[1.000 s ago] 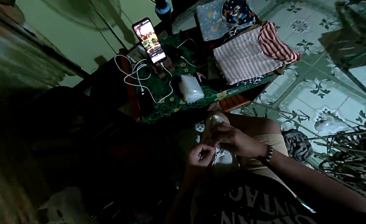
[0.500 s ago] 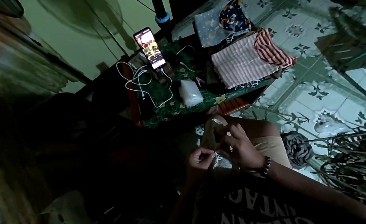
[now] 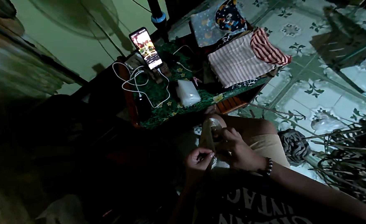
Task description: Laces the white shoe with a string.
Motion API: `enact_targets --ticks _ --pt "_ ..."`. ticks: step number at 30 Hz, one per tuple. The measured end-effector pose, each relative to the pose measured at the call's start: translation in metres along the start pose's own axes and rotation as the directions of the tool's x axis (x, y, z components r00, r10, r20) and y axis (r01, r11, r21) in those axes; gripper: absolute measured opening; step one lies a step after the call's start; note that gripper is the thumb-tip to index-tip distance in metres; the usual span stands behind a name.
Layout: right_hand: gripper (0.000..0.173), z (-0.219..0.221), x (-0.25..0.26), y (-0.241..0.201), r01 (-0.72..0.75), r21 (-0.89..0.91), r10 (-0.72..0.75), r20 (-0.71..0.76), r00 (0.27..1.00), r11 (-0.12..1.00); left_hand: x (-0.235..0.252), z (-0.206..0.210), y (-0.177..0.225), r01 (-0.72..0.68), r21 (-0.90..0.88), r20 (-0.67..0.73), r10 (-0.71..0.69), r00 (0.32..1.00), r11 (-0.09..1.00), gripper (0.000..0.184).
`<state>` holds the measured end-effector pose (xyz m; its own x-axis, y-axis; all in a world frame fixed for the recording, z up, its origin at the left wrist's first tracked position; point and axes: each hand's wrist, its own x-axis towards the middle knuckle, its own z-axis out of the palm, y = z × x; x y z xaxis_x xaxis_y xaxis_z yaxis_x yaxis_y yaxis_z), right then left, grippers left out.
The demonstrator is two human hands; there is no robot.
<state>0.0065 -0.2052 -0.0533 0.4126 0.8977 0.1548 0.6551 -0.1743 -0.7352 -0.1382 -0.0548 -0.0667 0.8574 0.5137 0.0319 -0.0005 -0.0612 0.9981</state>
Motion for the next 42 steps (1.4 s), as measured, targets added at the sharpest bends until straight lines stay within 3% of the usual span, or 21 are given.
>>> enact_targets --ticks 6,13,19,23,31,36,40,42 --pt "0.017 -0.034 -0.005 -0.002 -0.048 0.032 0.049 -0.038 0.998 0.998 -0.001 -0.008 0.003 0.007 0.032 0.053 -0.009 0.999 0.999 0.016" --pt "0.014 -0.102 -0.022 -0.016 -0.159 0.376 0.246 -0.195 0.949 0.913 -0.001 -0.013 0.001 -0.010 0.039 0.083 0.007 0.997 0.999 0.019" --pt "0.019 -0.139 -0.034 -0.028 0.045 0.683 0.244 -0.321 0.915 0.729 0.000 -0.017 -0.002 -0.048 0.016 0.134 0.045 0.990 0.999 0.021" --pt "0.027 -0.165 -0.033 -0.042 0.131 0.775 0.283 -0.375 0.883 0.618 0.001 -0.018 -0.005 -0.069 0.033 0.146 0.063 0.987 0.997 0.022" --pt "0.032 -0.190 -0.032 -0.050 0.247 0.799 0.216 -0.421 0.881 0.549 -0.001 -0.018 -0.002 -0.077 0.101 0.146 0.061 0.987 0.992 0.023" --pt "0.020 -0.183 -0.026 -0.057 0.302 0.790 0.136 -0.433 0.891 0.533 0.020 -0.005 0.005 -0.327 0.301 0.191 0.280 0.941 0.896 0.043" --pt "0.020 -0.175 -0.016 -0.053 0.317 0.785 0.145 -0.454 0.879 0.532 0.040 0.007 0.024 -0.408 0.363 0.336 0.290 0.896 0.838 0.017" --pt "0.015 -0.171 -0.012 -0.042 0.218 0.716 0.240 -0.479 0.844 0.663 0.044 0.006 0.033 -0.364 0.280 0.364 0.253 0.897 0.889 0.016"
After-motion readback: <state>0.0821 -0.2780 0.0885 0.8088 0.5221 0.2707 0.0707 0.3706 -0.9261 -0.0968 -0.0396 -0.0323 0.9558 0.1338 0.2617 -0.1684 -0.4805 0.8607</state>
